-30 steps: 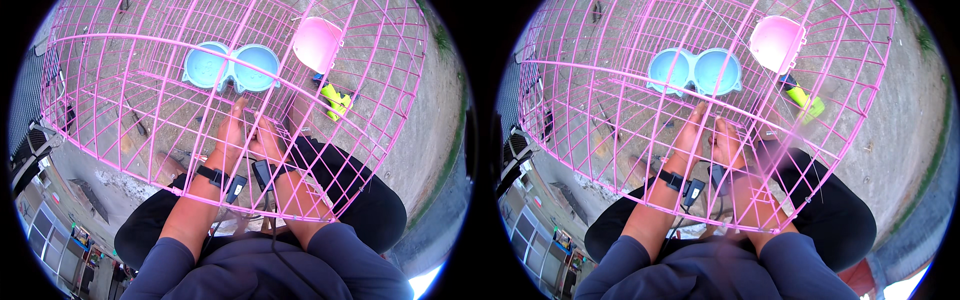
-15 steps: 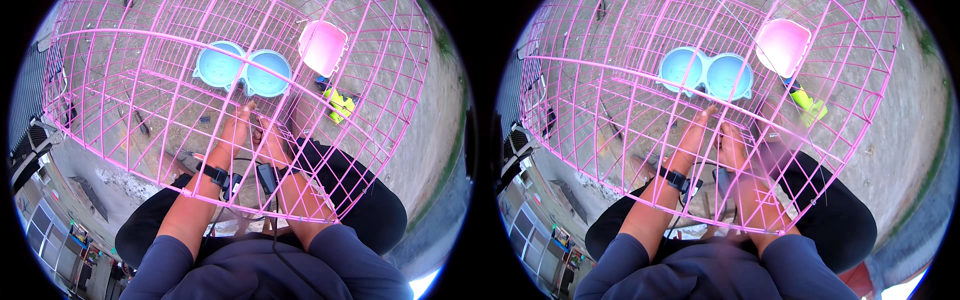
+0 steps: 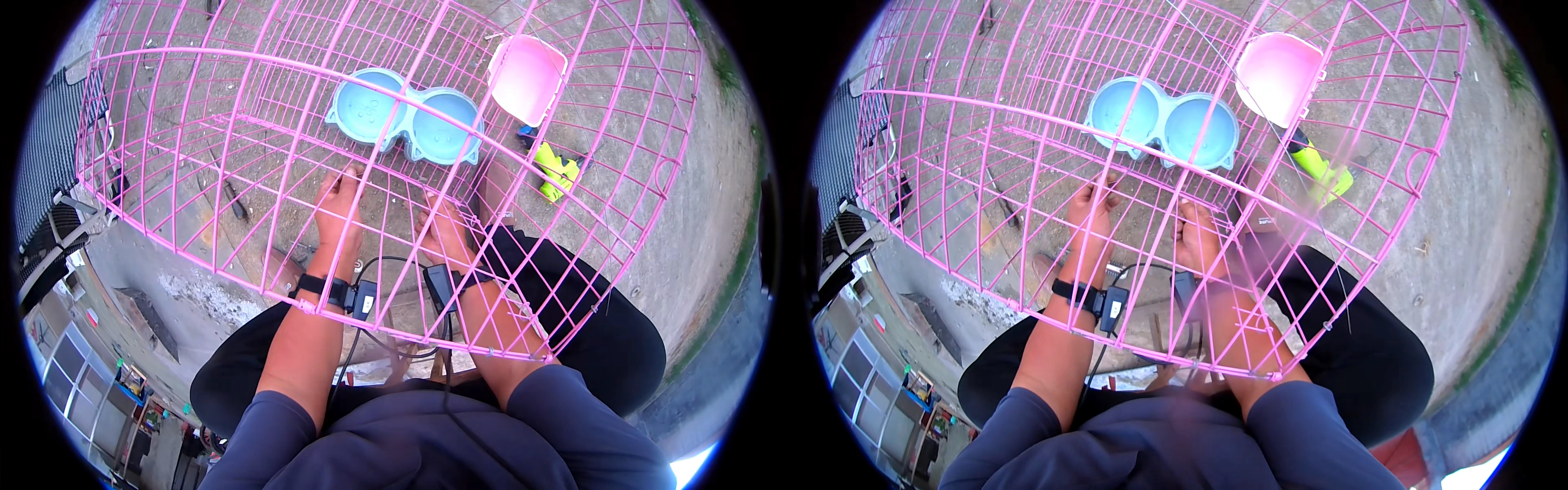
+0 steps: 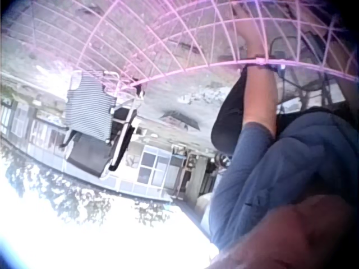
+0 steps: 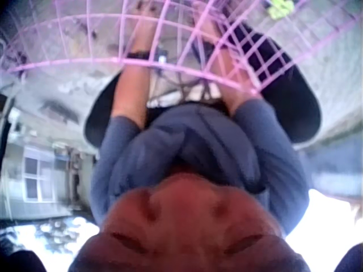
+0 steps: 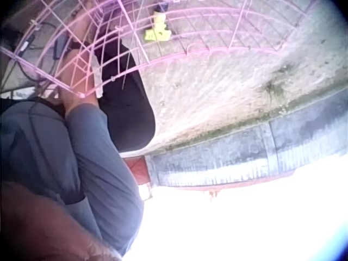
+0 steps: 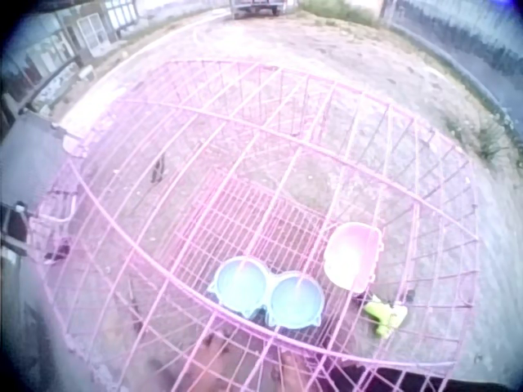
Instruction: The person manipulates a pink wire pet cage by hand, using a wire or fastener to secure parts of the metal mesh while seated outdoors.
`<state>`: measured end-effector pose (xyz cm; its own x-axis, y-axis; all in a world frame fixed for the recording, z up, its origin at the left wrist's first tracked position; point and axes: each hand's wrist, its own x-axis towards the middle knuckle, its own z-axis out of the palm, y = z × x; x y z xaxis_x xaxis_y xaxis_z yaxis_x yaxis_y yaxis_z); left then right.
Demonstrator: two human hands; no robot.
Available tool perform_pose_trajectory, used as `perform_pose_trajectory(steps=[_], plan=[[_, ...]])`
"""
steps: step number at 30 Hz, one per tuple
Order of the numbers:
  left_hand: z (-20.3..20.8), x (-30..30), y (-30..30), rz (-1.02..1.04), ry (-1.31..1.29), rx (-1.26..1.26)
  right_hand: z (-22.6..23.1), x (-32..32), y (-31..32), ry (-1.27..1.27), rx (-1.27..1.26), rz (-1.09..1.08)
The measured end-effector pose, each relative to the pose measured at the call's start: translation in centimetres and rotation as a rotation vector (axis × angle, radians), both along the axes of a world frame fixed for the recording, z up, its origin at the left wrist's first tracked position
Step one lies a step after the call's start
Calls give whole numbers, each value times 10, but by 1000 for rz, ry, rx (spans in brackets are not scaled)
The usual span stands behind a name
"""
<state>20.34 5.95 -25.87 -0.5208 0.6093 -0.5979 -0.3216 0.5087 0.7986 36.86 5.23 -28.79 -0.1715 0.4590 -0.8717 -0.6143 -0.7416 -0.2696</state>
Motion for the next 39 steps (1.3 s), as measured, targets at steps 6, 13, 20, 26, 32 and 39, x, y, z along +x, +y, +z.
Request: perform_pose_trajectory(steps=[6, 13, 20, 26, 32, 39], plan=[[0, -8, -3, 3, -86, -18, -3, 0, -4, -7, -22, 15], [4, 10, 0, 129, -151, 38, -9, 5, -6, -35, -54, 43], [11, 4, 7, 15, -234, -6, -18, 9, -17, 12, -117, 70], [9, 3, -5, 89, -261, -67, -22, 9, -23, -8, -117, 58], [10, 0, -15, 127, -593, -45, -32, 11, -30, -21, -99, 76], [30, -1, -4, -43, -596, -77, -27, 7, -27, -94, -46, 132]])
